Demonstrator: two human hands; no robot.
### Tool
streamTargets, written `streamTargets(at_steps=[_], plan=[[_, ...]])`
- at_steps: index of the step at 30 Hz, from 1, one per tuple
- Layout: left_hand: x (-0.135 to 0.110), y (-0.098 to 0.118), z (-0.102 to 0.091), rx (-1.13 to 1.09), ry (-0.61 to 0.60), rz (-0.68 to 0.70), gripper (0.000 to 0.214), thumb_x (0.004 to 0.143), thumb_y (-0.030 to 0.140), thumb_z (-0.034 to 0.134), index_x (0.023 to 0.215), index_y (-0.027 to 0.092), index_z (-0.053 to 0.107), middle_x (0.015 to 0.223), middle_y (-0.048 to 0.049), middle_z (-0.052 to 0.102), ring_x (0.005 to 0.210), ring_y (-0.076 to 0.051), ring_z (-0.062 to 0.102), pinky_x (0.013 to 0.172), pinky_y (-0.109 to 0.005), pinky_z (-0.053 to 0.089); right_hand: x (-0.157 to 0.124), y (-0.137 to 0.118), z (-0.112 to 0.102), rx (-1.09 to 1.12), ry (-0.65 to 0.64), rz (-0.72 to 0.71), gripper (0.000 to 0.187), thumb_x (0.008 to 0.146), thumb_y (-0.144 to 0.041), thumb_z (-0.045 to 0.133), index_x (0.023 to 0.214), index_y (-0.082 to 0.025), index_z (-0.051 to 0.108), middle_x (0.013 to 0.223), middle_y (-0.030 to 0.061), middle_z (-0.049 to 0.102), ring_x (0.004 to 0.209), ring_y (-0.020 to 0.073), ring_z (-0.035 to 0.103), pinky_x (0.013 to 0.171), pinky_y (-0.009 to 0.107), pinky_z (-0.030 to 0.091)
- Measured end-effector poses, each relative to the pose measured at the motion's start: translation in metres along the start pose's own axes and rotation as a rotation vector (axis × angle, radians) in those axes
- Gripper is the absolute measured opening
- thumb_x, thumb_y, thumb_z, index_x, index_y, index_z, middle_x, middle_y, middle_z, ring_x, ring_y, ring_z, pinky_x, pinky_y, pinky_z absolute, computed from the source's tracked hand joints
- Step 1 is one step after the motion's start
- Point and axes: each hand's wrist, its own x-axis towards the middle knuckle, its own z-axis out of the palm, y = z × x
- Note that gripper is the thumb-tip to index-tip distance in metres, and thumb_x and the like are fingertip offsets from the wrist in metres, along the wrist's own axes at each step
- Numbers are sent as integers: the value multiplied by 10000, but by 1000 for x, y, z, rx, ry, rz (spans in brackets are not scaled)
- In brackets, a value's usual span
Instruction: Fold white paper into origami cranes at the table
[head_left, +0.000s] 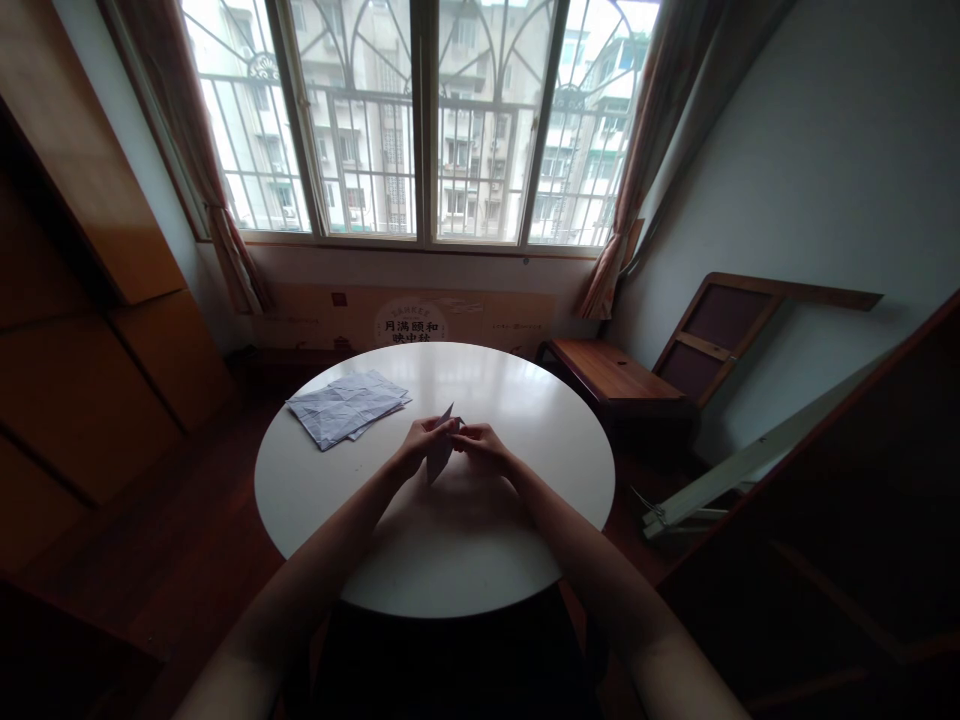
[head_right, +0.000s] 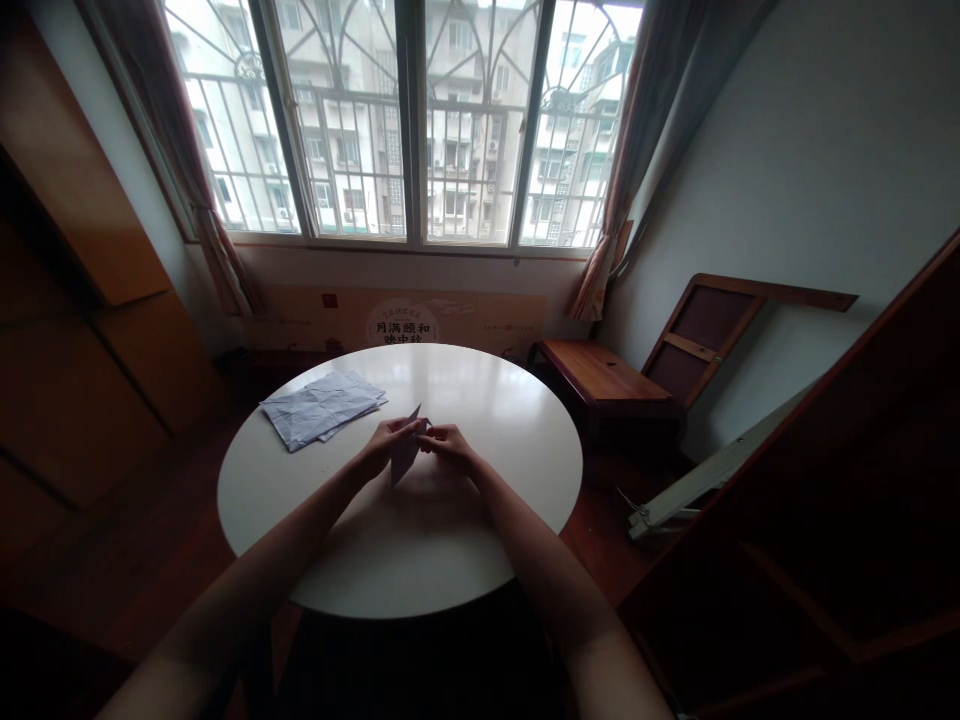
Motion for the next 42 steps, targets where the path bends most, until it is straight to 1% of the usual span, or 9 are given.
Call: streamTargets(at_steps=[4, 8, 12, 16, 22, 27, 31, 36, 42], plan=[[1, 1, -2, -45, 64, -88, 520, 641, 499, 784, 951, 90, 703, 786, -105, 713, 683, -188, 662, 630, -271, 492, 1, 1, -6, 94, 126, -6, 378, 702, -524, 697, 682, -152, 637, 618, -1, 563, 578, 108, 493, 576, 254, 393], [-1, 2, -4, -58, 27, -107, 533, 596, 457, 824, 941, 68, 707, 858, -142, 712, 747, -212, 663, 685, -306, 506, 2, -1, -11, 113, 226, 51, 376, 691, -527, 688, 666, -161, 609, 604, -6, 555, 559, 104, 485, 575, 257, 395], [0, 0, -5, -77, 34, -90, 563, 575, 414, 843, 990, 70, 678, 870, -138, 705, 769, -218, 665, 729, -333, 515, 3, -2, -10, 116, 235, 69, 378, 682, -529, 688, 656, -161, 605, 603, -6, 556, 561, 105, 488, 575, 255, 392], [2, -1, -3, -93, 66, -23, 706, 576, 322, 848, 1207, 184, 563, 828, -48, 682, 718, -174, 657, 711, -325, 530, 2, -3, -9, 151, 251, 89, 363, 672, -513, 703, 654, -164, 601, 610, -6, 558, 562, 102, 483, 571, 252, 378], [2, 0, 0, -67, -22, 31, 383, 655, 325, 775, 956, 103, 692, 930, -110, 685, 787, -204, 659, 734, -346, 547, 4, 0, -12, 216, 288, 120, 367, 668, -518, 697, 686, -160, 619, 615, -10, 552, 559, 100, 475, 584, 255, 376], [2, -2, -2, -66, -33, 42, 391, 664, 303, 754, 995, 99, 709, 914, -114, 701, 802, -219, 665, 773, -376, 547, 4, 2, -12, 214, 281, 130, 378, 675, -530, 688, 721, -159, 633, 644, 1, 577, 573, 106, 494, 596, 259, 388], [1, -4, -5, -48, -114, 97, 465, 659, 286, 780, 1084, 122, 687, 1110, -135, 660, 880, -234, 662, 803, -379, 546, 4, -1, -11, 230, 302, 156, 376, 665, -535, 688, 719, -167, 626, 651, 8, 596, 577, 117, 519, 608, 270, 412], [5, -7, -6, 49, -136, 125, 624, 624, 250, 824, 1207, 159, 622, 1128, -128, 646, 836, -205, 663, 757, -345, 545, 4, -3, -10, 259, 311, 158, 362, 657, -519, 700, 714, -169, 627, 648, 6, 600, 583, 119, 530, 610, 269, 412], [8, -15, -9, 356, 5, 326, 439, 669, 341, 795, 1071, 190, 702, 1146, -117, 570, 867, -199, 642, 721, -332, 547, 3, -2, -10, 231, 321, 107, 364, 662, -517, 710, 668, -163, 626, 628, 5, 593, 576, 114, 522, 594, 262, 407]])
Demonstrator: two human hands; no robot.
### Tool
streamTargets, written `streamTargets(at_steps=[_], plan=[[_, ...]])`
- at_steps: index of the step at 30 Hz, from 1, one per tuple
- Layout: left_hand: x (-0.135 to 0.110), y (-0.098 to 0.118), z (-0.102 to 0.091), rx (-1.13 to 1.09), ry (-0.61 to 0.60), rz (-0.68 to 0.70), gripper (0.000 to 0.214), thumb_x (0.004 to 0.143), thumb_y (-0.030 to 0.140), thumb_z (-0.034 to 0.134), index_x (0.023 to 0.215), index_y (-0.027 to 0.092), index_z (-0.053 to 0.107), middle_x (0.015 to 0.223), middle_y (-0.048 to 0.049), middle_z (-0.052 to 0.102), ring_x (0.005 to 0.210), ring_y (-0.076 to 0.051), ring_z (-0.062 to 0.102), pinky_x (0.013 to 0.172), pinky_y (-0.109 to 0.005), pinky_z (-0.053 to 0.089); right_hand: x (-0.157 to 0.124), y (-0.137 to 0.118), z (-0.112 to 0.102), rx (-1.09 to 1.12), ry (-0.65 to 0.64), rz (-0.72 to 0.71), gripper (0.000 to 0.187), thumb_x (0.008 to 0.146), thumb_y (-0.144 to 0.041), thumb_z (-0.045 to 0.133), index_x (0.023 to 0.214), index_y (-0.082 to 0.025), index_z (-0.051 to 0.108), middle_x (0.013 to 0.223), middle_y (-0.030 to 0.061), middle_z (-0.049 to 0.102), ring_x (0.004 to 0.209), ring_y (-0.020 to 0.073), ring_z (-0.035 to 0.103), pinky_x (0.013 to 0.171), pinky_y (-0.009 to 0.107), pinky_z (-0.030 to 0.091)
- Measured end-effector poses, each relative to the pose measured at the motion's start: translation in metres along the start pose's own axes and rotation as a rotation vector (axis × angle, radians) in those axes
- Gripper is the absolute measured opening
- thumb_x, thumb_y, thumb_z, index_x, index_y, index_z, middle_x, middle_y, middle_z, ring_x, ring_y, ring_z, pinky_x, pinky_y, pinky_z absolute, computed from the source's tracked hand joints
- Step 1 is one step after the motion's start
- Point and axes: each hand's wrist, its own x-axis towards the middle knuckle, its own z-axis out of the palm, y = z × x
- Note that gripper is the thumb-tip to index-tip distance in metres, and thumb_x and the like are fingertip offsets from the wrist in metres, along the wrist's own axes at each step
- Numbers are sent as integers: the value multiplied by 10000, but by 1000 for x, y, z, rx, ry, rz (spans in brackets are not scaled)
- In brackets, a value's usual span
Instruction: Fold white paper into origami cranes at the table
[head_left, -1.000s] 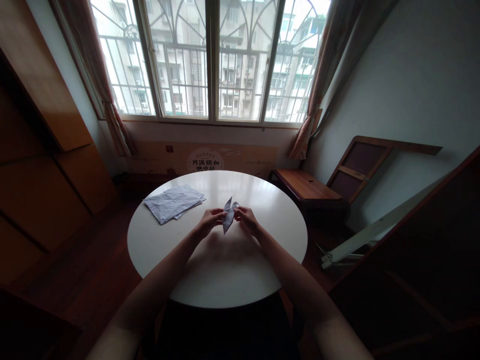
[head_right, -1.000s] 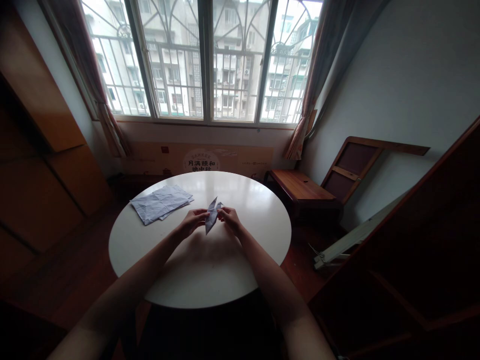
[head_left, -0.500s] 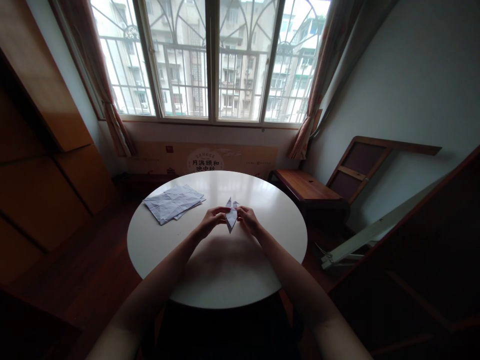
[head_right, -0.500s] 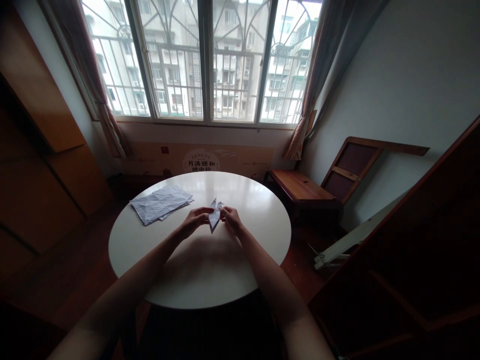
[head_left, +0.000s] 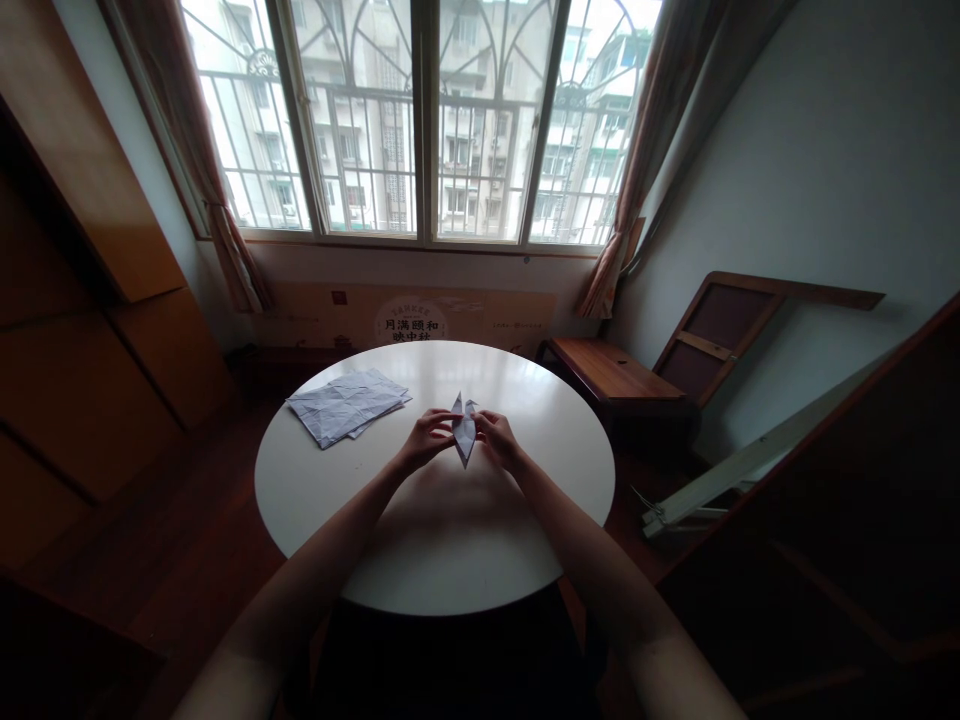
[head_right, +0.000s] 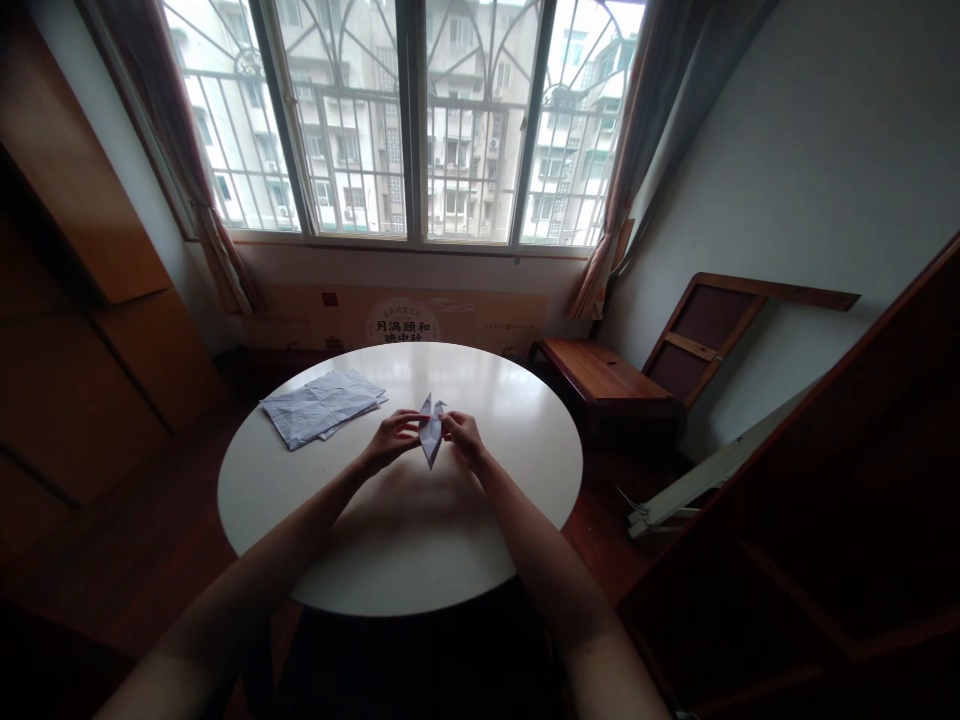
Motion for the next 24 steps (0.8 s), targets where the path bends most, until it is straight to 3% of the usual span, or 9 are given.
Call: streamTargets(at_steps=[4, 6, 9, 13, 20, 24], plan=[[-1, 1, 1, 259, 124, 164, 332, 703, 325, 761, 1015, 218, 726, 981, -69, 564, 781, -144, 595, 683, -292, 525, 2, 0, 0, -34, 86, -62, 379, 656, -529, 709, 640, -163, 611, 550, -15, 551, 503, 96, 472, 532, 253, 382], [0, 3, 3, 175, 101, 86, 400, 786, 353, 675, 1150, 189, 660, 808, -31, 577, 643, -115, 571, 608, -268, 510, 3, -1, 0, -31, 132, -101, 388, 650, -539, 711, 672, -164, 614, 533, -20, 546, 484, 97, 468, 503, 251, 370], [3, 6, 4, -86, 26, -138, 540, 857, 436, 565, 1287, 113, 523, 678, -11, 605, 536, -117, 581, 524, -251, 493, 5, -1, 1, -17, 170, -137, 416, 633, -550, 723, 763, -171, 614, 537, -20, 565, 477, 115, 501, 477, 255, 375], [4, 8, 5, -281, 19, -278, 657, 758, 481, 698, 1264, 109, 504, 826, -92, 703, 611, -179, 676, 575, -292, 532, 3, -3, 1, 9, 131, -140, 392, 619, -508, 758, 782, -185, 607, 635, -6, 610, 535, 132, 561, 493, 258, 401], [2, 10, 0, -371, 188, -280, 656, 603, 436, 839, 1099, 128, 541, 855, -113, 725, 727, -229, 705, 686, -340, 542, -6, -5, 3, 60, -180, -69, 344, 593, -326, 810, 884, -197, 680, 845, 31, 664, 759, 164, 618, 642, 274, 443], [2, 10, -2, -382, 212, -209, 565, 574, 417, 849, 975, 147, 555, 817, -64, 705, 736, -206, 696, 696, -309, 530, -3, -3, 3, 120, -97, 55, 355, 613, -417, 794, 864, -205, 657, 795, 18, 643, 704, 147, 603, 625, 270, 436]])
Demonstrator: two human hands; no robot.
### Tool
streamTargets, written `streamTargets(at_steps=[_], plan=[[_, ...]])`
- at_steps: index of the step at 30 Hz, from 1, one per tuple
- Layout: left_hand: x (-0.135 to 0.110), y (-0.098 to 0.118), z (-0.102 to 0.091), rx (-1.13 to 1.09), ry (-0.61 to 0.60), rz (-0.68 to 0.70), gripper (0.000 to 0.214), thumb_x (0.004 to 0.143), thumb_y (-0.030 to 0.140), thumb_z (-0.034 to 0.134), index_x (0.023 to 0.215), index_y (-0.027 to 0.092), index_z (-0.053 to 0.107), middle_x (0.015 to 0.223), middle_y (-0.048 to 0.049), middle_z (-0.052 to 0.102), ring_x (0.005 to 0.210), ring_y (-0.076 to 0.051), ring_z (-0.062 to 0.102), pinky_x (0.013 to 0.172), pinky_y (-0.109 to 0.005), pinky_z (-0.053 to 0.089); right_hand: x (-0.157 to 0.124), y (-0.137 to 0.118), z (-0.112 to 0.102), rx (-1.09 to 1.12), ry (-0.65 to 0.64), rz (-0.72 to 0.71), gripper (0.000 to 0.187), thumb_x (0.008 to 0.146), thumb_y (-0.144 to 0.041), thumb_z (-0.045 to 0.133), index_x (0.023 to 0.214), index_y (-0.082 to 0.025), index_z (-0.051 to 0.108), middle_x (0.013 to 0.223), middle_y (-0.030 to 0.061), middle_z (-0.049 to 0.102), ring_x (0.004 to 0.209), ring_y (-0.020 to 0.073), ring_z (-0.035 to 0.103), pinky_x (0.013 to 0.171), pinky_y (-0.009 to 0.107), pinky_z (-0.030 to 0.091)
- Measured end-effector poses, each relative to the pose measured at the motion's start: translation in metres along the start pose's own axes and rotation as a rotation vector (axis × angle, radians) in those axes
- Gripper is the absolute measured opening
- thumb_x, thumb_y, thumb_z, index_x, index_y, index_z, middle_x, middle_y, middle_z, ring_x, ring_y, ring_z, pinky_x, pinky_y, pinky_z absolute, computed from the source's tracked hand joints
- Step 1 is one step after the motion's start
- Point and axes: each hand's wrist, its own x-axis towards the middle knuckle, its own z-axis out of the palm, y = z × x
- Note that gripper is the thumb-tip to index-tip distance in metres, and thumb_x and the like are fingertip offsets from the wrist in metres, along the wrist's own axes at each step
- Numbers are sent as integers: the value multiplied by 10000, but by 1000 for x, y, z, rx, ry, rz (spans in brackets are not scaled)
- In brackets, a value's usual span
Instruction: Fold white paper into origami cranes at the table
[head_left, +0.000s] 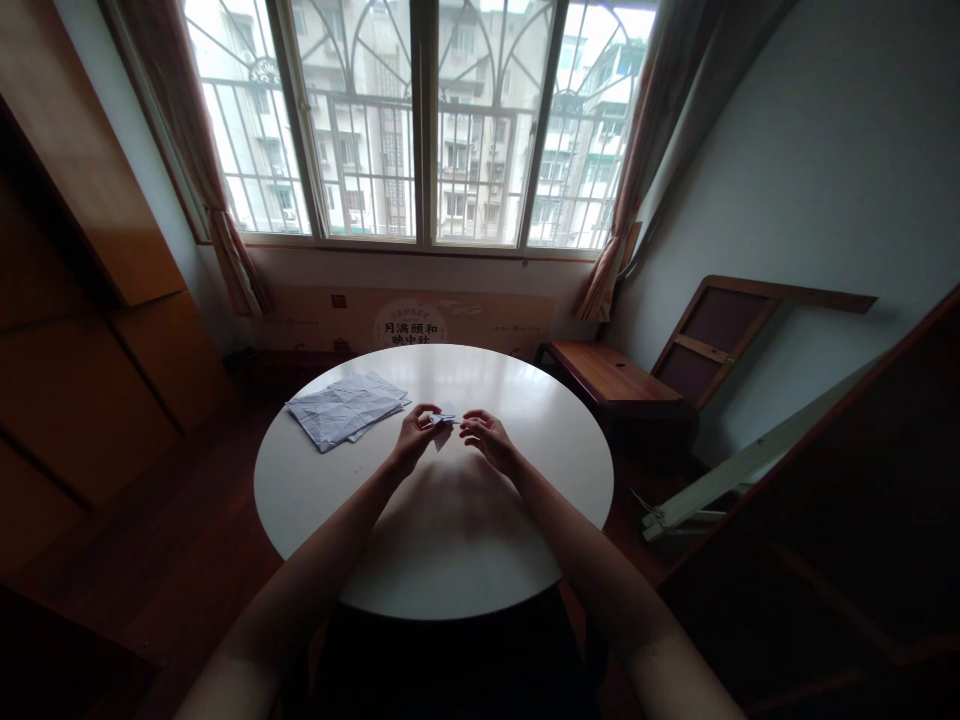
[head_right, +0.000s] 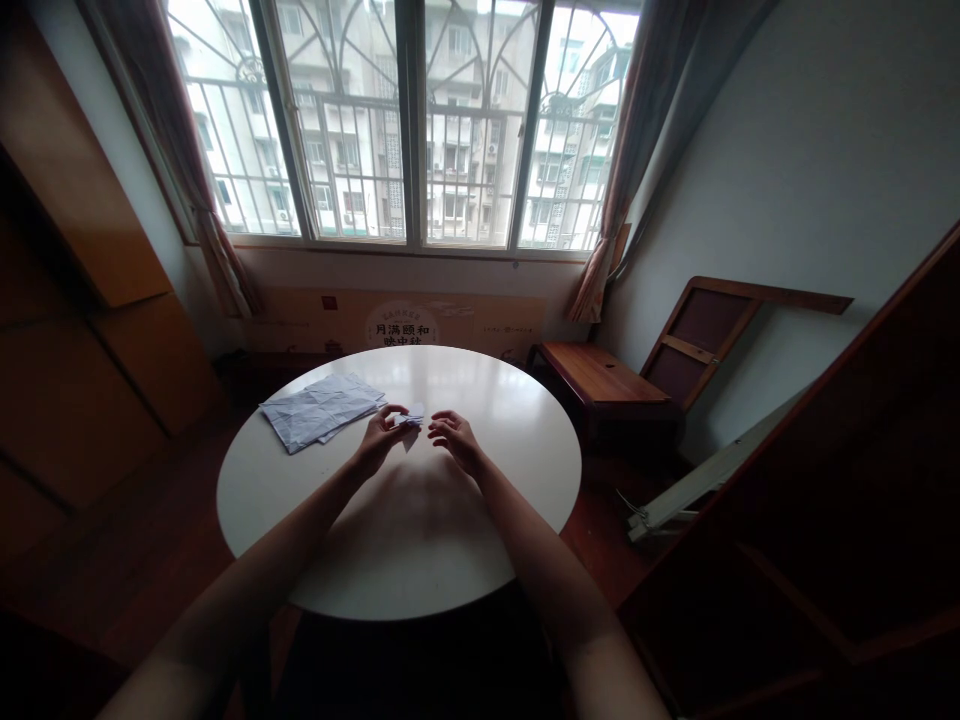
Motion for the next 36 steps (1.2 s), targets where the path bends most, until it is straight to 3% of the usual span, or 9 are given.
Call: streamTargets(at_steps=[3, 5, 9, 12, 15, 19, 22, 28, 36], plan=[[-1, -1, 2, 44, -88, 46, 515, 589, 409, 838, 951, 147, 581, 869, -63, 691, 766, -196, 687, 699, -290, 529, 3, 3, -2, -56, 53, 75, 445, 684, -599, 682, 804, -170, 668, 773, 56, 641, 673, 151, 587, 601, 276, 422], [-2, -2, 3, 83, -146, 39, 548, 620, 409, 820, 1043, 149, 586, 873, -63, 683, 787, -202, 685, 697, -289, 531, 4, 5, -3, -105, 30, 66, 481, 702, -633, 646, 789, -161, 680, 798, 78, 654, 698, 162, 588, 609, 281, 416], [-3, -3, 3, 170, -165, -30, 783, 610, 381, 833, 1278, 176, 480, 773, -21, 657, 735, -191, 677, 651, -276, 524, 3, 4, -3, -203, 18, -56, 392, 648, -513, 734, 831, -168, 706, 813, 63, 677, 721, 165, 584, 648, 286, 408], [-3, -5, 1, 198, -105, -87, 886, 558, 365, 864, 1310, 161, 442, 709, -3, 642, 666, -167, 659, 608, -255, 511, 3, 1, -3, -238, 89, -111, 339, 603, -435, 756, 800, -164, 706, 779, 55, 682, 707, 166, 574, 640, 286, 407], [-1, -7, -1, 175, -51, -170, 847, 515, 362, 887, 1232, 117, 508, 664, -17, 650, 605, -152, 643, 571, -242, 495, 3, -2, -2, -235, 160, -149, 296, 589, -409, 746, 752, -167, 699, 728, 38, 672, 663, 150, 550, 604, 274, 398], [-2, -8, -3, 118, -57, -233, 568, 483, 397, 891, 900, 80, 674, 647, -59, 672, 579, -153, 632, 559, -254, 488, 1, -4, 1, -216, 142, -149, 310, 610, -436, 742, 754, -164, 704, 688, 29, 657, 609, 129, 526, 569, 263, 384], [-4, -4, -2, 136, -79, -227, 447, 515, 445, 866, 713, 79, 702, 586, -48, 652, 539, -132, 595, 522, -238, 454, 2, -3, 2, -203, 153, -133, 340, 611, -478, 747, 723, -162, 699, 634, 23, 631, 568, 121, 508, 544, 264, 370], [-7, 3, 1, 135, -124, -229, 449, 542, 468, 850, 746, 82, 740, 614, -67, 670, 565, -135, 588, 528, -240, 436, 7, 0, -3, -148, 321, -130, 373, 588, -505, 755, 711, -157, 694, 593, 17, 610, 535, 118, 483, 533, 277, 355], [0, -5, -6, 178, -175, -171, 437, 607, 467, 814, 800, 81, 742, 598, -48, 650, 537, -114, 548, 514, -233, 392, 12, 5, -8, -89, 381, -143, 358, 593, -483, 759, 721, -155, 696, 619, 16, 622, 530, 108, 475, 549, 281, 373]])
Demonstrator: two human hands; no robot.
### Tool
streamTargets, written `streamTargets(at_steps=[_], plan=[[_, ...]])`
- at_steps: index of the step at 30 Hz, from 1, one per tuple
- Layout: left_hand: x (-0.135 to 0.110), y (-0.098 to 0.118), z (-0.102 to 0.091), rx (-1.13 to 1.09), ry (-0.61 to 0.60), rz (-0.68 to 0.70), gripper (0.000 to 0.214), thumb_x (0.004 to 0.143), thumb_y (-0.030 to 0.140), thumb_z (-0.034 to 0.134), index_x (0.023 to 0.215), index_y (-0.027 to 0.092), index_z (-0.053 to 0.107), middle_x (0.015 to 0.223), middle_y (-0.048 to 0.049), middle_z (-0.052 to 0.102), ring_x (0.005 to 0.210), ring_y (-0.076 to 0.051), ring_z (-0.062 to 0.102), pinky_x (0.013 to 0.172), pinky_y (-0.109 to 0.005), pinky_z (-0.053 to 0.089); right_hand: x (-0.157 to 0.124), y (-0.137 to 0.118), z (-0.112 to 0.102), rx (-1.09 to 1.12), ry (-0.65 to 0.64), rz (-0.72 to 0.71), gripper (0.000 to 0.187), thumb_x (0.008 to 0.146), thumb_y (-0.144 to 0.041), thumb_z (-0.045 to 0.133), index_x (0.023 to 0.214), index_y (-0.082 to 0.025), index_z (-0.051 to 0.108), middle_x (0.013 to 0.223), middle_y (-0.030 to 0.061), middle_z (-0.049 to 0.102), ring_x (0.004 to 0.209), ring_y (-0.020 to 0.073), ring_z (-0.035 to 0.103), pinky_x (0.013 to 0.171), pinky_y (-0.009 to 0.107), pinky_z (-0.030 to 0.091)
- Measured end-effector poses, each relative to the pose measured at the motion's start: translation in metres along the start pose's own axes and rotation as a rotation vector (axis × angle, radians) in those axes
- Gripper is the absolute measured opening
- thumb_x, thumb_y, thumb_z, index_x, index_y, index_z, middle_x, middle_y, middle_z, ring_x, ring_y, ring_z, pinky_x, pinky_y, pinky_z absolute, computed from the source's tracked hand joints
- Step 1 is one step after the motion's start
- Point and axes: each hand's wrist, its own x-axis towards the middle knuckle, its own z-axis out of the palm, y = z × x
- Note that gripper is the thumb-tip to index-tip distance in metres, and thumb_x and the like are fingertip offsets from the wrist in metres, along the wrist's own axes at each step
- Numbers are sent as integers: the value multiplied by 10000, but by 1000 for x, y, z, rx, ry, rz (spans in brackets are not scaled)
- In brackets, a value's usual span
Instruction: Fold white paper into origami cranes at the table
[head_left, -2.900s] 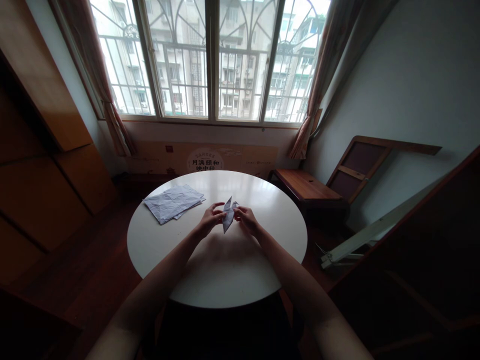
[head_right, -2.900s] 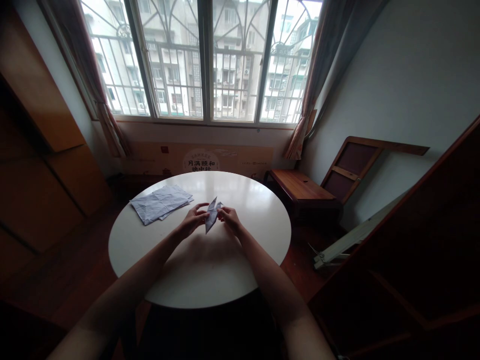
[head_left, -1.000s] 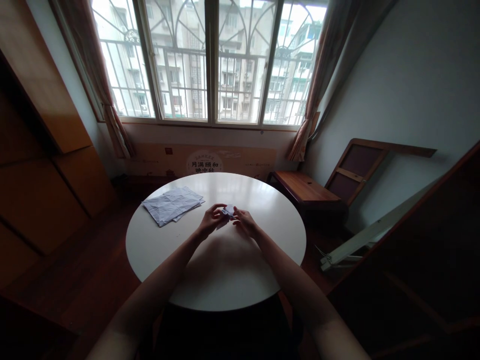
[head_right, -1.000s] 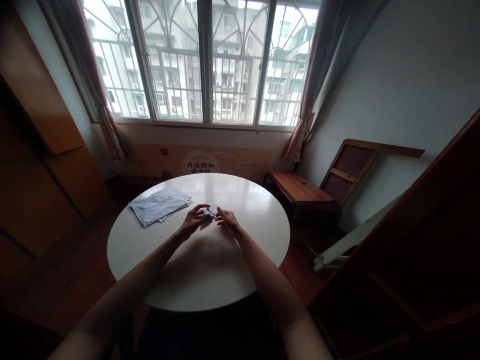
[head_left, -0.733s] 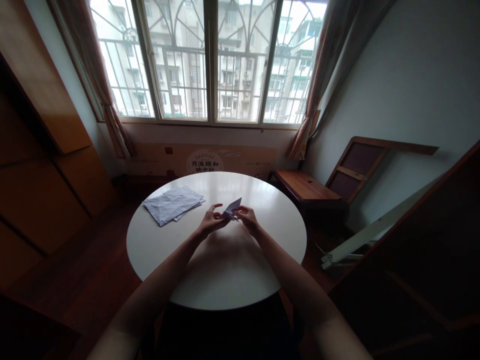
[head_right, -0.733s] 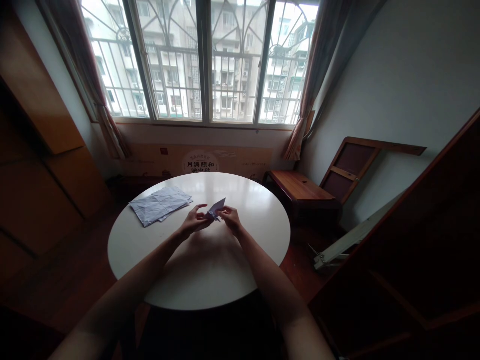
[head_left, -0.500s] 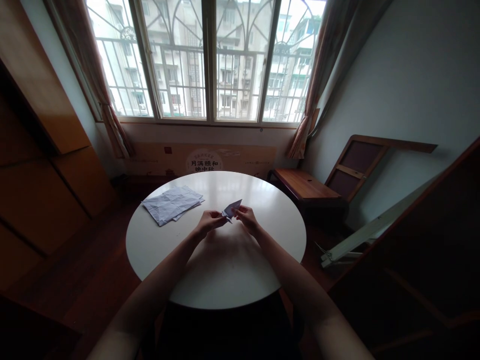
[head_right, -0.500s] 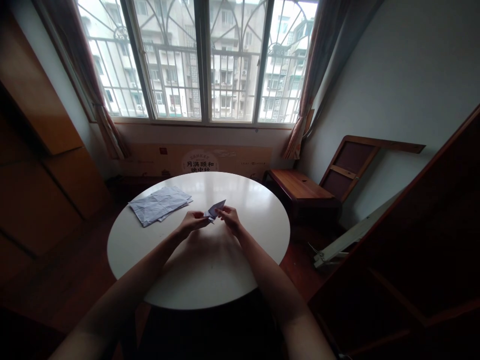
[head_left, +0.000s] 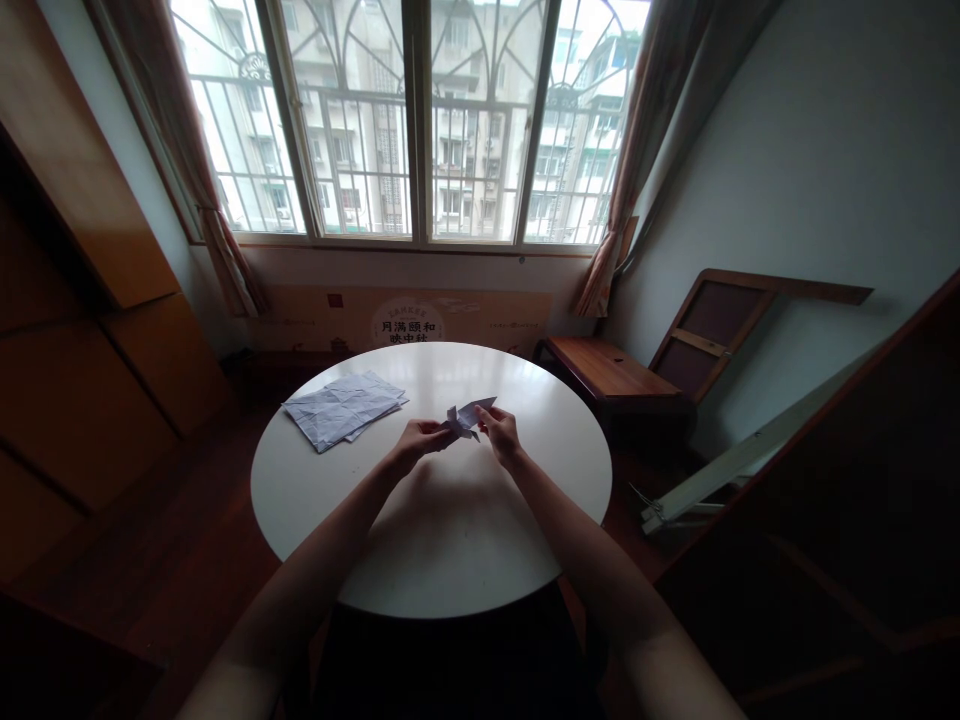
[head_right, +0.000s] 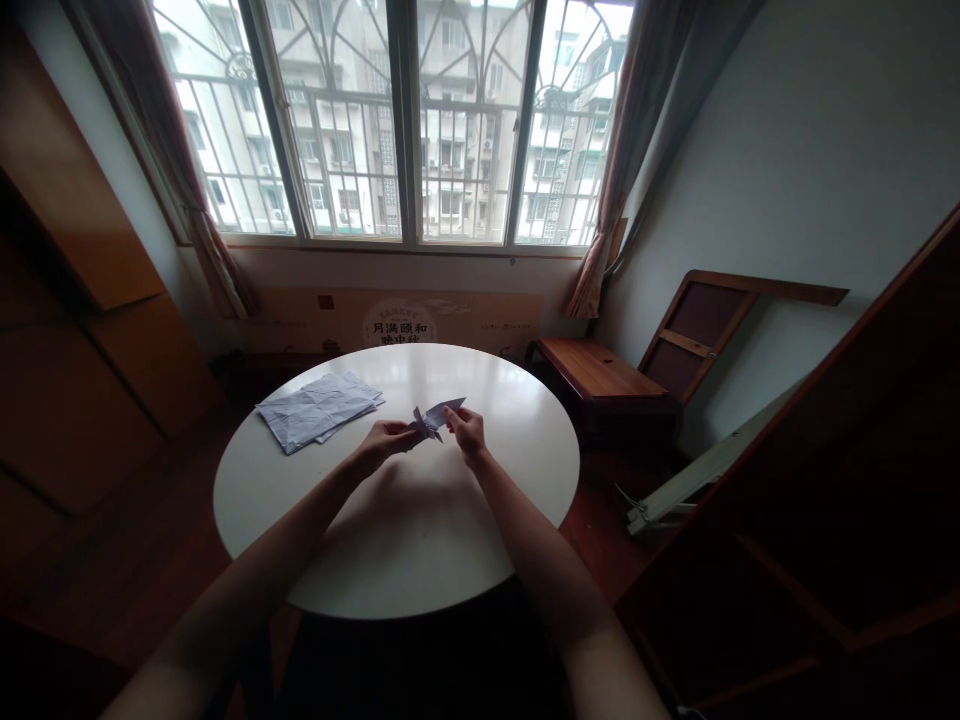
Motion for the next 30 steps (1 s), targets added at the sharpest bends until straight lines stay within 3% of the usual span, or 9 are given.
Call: streamTargets(at_steps=[8, 16, 23, 30], plan=[[-2, 5, 1, -11, 1, -15, 411, 600, 436, 825, 792, 84, 740, 604, -49, 658, 547, -122, 557, 520, -234, 402, -2, -6, 0, 53, -7, 10, 357, 571, -471, 781, 715, -157, 690, 640, 22, 639, 540, 109, 482, 544, 272, 392], [-6, 8, 8, 73, -39, 42, 413, 626, 468, 798, 763, 83, 738, 601, -39, 647, 558, -123, 575, 537, -228, 435, -14, -11, 6, 140, -224, 100, 368, 528, -435, 835, 678, -142, 672, 688, 58, 672, 648, 175, 601, 603, 301, 461], [-3, 5, 7, 68, 21, 89, 440, 657, 514, 762, 779, 91, 757, 622, -46, 665, 567, -128, 583, 520, -216, 439, -11, -11, 9, 272, -127, 60, 358, 495, -409, 866, 659, -155, 675, 686, 45, 674, 692, 189, 624, 699, 346, 503], [-4, 7, 9, 32, 62, 82, 466, 637, 506, 781, 832, 82, 769, 635, -61, 685, 590, -158, 617, 539, -239, 464, -9, -7, 9, 288, -92, -32, 326, 551, -417, 840, 669, -171, 662, 699, 42, 672, 751, 211, 639, 716, 365, 511]])
